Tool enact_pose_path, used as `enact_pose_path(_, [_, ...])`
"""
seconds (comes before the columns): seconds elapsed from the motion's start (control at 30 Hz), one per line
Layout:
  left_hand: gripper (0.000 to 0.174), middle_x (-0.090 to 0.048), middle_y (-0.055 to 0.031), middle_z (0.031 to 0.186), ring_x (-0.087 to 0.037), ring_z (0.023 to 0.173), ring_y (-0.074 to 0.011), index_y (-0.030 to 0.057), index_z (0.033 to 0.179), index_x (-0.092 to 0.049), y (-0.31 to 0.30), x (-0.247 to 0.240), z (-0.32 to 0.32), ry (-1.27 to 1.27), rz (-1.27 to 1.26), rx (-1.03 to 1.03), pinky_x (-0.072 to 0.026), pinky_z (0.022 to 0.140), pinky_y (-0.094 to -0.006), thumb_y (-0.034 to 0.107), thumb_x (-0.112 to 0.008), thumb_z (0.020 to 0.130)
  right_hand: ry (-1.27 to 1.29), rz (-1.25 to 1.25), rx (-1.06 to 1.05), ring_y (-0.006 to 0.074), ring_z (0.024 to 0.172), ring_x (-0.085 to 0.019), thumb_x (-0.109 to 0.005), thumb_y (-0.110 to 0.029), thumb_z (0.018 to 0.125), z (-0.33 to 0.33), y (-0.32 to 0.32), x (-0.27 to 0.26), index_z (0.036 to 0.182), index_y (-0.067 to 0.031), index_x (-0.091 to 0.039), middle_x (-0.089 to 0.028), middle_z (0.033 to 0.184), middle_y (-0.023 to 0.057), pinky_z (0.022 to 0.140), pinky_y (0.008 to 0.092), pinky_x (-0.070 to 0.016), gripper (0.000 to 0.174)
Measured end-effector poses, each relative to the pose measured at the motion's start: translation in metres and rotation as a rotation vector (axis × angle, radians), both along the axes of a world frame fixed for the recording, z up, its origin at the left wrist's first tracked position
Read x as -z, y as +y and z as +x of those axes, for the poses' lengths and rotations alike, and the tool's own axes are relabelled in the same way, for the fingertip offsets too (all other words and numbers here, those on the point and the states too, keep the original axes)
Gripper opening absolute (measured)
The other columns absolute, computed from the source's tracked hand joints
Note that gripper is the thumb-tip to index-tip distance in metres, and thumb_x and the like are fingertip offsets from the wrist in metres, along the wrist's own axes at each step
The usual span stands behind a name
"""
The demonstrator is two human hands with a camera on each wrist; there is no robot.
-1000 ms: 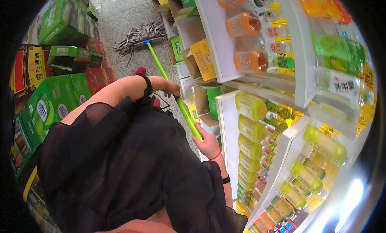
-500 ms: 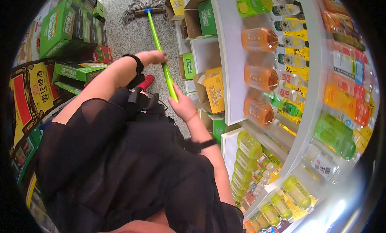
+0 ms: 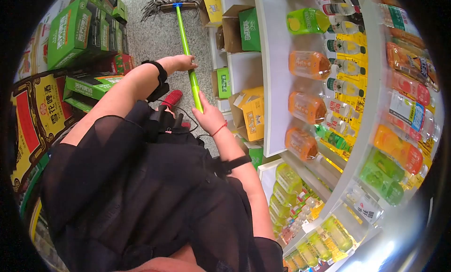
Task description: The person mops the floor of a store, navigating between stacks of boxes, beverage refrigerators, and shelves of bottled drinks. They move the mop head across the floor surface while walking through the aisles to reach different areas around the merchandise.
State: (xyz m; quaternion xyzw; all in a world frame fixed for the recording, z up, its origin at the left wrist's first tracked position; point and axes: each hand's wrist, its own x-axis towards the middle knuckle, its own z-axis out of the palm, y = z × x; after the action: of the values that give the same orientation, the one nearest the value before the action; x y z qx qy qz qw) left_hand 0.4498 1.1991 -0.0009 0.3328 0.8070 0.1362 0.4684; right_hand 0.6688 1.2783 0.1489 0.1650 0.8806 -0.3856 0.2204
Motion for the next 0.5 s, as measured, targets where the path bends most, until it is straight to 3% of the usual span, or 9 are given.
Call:
enact_pose_path(0.13, [0.058, -0.055, -0.0216, 0.112, -0.052, 0.107, -0.0346, 0.0031, 0.118, -0.049, -0.001, -0.002, 0.03, -0.047, -0.019, 0.021, -0.0394, 0.093, -0.0395, 0.047, -0.052, 0.08, -0.048, 0.004, -0.018, 0.0402, 0.082, -0.058, -0.056, -0.035, 0.078, 0.038, 0.002, -0.004, 0.136, -0.016, -0.03, -0.06, 0.091, 0.0246, 0.071, 0.0437, -0.0468, 0.066])
enact_pose_path(0.23, [0.055, -0.057, -0.0224, 0.108, -0.053, 0.105, -0.035, 0.0015, 0.112, -0.054, 0.003, -0.014, 0.06, -0.085, -0.002, 0.112, -0.0391, 0.092, -0.0398, 0.047, -0.052, 0.08, 0.061, -0.055, 0.0, 0.0404, 0.082, -0.058, -0.057, -0.033, 0.078, 0.077, 0.006, -0.014, 0.135, -0.0164, -0.031, -0.059, 0.096, 0.0235, 0.071, 0.0432, -0.0468, 0.065])
enact_pose_path(0.27, [0.054, -0.058, -0.0216, 0.104, -0.056, 0.1, -0.0329, 0.0009, 0.109, -0.055, 0.007, -0.004, 0.072, -0.113, 0.002, 0.144, -0.0447, 0.085, -0.0394, 0.047, -0.052, 0.08, 0.007, -0.072, 0.023, 0.0399, 0.083, -0.058, -0.057, -0.032, 0.079, 0.09, 0.009, -0.02, 0.135, -0.017, -0.031, -0.058, 0.1, 0.0235, 0.073, 0.0424, -0.0467, 0.065])
enact_pose_path(0.3, [0.054, -0.058, -0.0216, 0.104, -0.056, 0.1, -0.0329, 0.0009, 0.109, -0.055, 0.01, -0.011, 0.084, -0.109, 0.007, 0.14, -0.0447, 0.085, -0.0394, 0.047, -0.052, 0.08, 0.011, -0.068, 0.018, 0.0399, 0.083, -0.058, -0.057, -0.032, 0.079, 0.103, 0.01, -0.032, 0.135, -0.017, -0.031, -0.058, 0.1, 0.0235, 0.073, 0.0424, -0.0467, 0.065])
enact_pose_path(0.37, [0.054, -0.059, -0.0199, 0.1, -0.059, 0.091, -0.0294, 0.0, 0.108, -0.055, 0.014, -0.034, 0.107, -0.286, -0.108, 0.155, -0.0505, 0.072, -0.0376, 0.047, -0.052, 0.081, -0.128, -0.116, 0.07, 0.0392, 0.082, -0.058, -0.057, -0.03, 0.079, 0.122, 0.011, -0.056, 0.136, -0.0179, -0.03, -0.058, 0.1, 0.0232, 0.072, 0.0414, -0.047, 0.064])
enact_pose_path(0.43, [0.056, -0.059, -0.0181, 0.097, -0.061, 0.081, -0.0268, -0.0005, 0.111, -0.054, 0.016, -0.023, 0.137, -0.379, -0.018, 0.127, -0.0525, 0.061, -0.0356, 0.047, -0.052, 0.082, -0.124, -0.082, 0.053, 0.0387, 0.082, -0.059, -0.057, -0.029, 0.079, 0.153, 0.014, -0.065, 0.136, -0.0183, -0.031, -0.059, 0.098, 0.0232, 0.071, 0.0408, -0.0469, 0.063])
enact_pose_path(0.5, [0.056, -0.059, -0.0165, 0.098, -0.061, 0.078, -0.028, 0.0004, 0.113, -0.053, 0.025, -0.009, 0.164, -0.478, -0.02, 0.133, -0.0532, 0.06, -0.0354, 0.047, -0.051, 0.082, -0.122, -0.04, 0.043, 0.0382, 0.081, -0.059, -0.057, -0.028, 0.079, 0.185, 0.022, -0.074, 0.136, -0.0186, -0.031, -0.059, 0.096, 0.0232, 0.071, 0.0403, -0.0469, 0.062])
